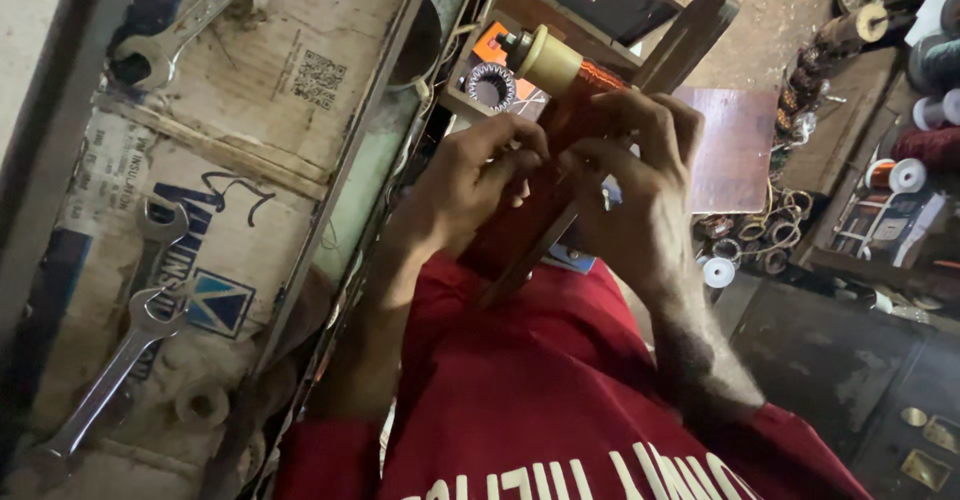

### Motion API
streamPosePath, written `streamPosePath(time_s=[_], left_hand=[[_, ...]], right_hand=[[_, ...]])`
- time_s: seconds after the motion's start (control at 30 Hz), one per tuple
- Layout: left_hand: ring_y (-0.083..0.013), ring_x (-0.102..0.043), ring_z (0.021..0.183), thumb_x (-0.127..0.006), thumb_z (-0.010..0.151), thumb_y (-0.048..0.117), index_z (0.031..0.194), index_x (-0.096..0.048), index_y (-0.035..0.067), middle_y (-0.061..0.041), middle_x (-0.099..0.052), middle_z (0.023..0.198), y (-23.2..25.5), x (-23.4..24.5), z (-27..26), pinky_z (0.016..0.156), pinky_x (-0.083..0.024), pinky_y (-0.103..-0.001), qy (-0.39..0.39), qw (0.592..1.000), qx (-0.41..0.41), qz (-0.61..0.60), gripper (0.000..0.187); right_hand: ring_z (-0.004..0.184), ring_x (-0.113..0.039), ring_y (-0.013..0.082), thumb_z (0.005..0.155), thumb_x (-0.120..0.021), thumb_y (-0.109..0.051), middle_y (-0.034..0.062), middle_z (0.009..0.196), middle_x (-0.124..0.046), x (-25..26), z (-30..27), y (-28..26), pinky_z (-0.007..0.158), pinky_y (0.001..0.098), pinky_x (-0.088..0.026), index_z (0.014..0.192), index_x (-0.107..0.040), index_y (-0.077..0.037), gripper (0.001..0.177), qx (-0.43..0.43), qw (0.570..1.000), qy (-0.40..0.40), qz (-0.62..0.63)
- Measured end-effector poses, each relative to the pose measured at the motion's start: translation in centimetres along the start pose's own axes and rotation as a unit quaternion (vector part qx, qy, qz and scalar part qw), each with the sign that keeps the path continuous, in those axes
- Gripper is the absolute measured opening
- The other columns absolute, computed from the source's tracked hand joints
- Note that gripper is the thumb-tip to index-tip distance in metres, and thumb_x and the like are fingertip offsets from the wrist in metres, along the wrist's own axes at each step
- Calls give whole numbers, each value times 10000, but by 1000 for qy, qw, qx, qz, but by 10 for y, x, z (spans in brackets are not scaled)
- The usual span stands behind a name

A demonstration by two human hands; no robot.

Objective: The person operates a manual wire-winding machine, turning a crank to wind copper wire onto a cylindrical bobbin mounted between two wooden supports. The person repeatedly guides the wire with their fingers to ensure even layering as the bobbin rotates.

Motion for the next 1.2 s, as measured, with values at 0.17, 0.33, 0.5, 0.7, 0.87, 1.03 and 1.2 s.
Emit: streamPosePath(time_s=[0.17, 0.33, 0.5, 0.7, 0.87, 1.03, 1.2], left_hand=[[-107, -746, 811, -736, 945, 126, 1124, -669, 42, -46, -707, 1019, 5, 1, 15, 683, -578, -254, -26, 998, -52, 15, 209], [-106, -739, 858, -811, 884, 93, 1052, -773, 33, -49, -785, 945, 2, 9, 7, 780, -599, -248, 68, 995, -23, 72, 183], [-84, -727, 886, -787, 933, 61, 1066, -780, 25, -45, -799, 972, -20, 14, 1, 819, -588, -250, 123, 992, 5, -39, 138], [-96, -709, 864, -726, 966, 6, 1045, -748, -6, -74, -772, 949, -34, 5, 1, 800, -589, -252, 146, 981, 39, -123, 83], [-126, -758, 897, -693, 934, -34, 1077, -727, -8, -97, -783, 990, 2, -5, -23, 789, -607, -260, 173, 984, 2, 38, 149], [-163, -743, 1056, -740, 913, -9, 1094, -751, 23, -145, -772, 1142, 28, -4, -25, 904, -594, -282, 131, 982, -103, 87, 184], [-198, -766, 964, -718, 988, 40, 1119, -720, 11, -111, -785, 1035, 11, 7, -15, 853, -591, -290, 176, 984, -31, 10, 134]], right_hand=[[1309, -490, 334, 917, -834, -45, 108, 1352, -612, -3, 8, 3, 1104, 437, -442, 1024, -742, -51, 141, -20, 1000, -2, 13], [1292, -501, 331, 863, -896, -96, 85, 1308, -621, -10, 4, -11, 1087, 448, -461, 1005, -753, -78, 202, 22, 999, 38, 13], [1301, -481, 365, 801, -934, -163, 127, 1354, -610, -15, -8, -4, 1070, 437, -467, 1089, -756, -33, 362, -1, 999, 28, 29], [1280, -496, 324, 870, -855, -26, 43, 1326, -626, -16, -6, -6, 1086, 447, -448, 990, -765, -82, 160, 24, 998, 54, -14], [1322, -462, 356, 847, -796, -8, 84, 1327, -594, -22, 16, -7, 1079, 426, -461, 1002, -762, -104, 185, 38, 998, 47, 2], [1310, -474, 303, 854, -843, -54, 56, 1361, -603, -17, 12, -5, 1099, 420, -465, 1082, -778, -89, 240, 44, 997, 55, 40], [1258, -433, 402, 727, -897, -195, 153, 1319, -566, -13, -7, -6, 1066, 478, -429, 1023, -760, -24, 368, 37, 999, 37, -2]])
Point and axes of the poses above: each hand's wrist, its own z-axis towards the middle knuckle, its own x-axis out of the back of the hand, y = z × x, the point moved 7 cm from there along z, towards the middle knuckle
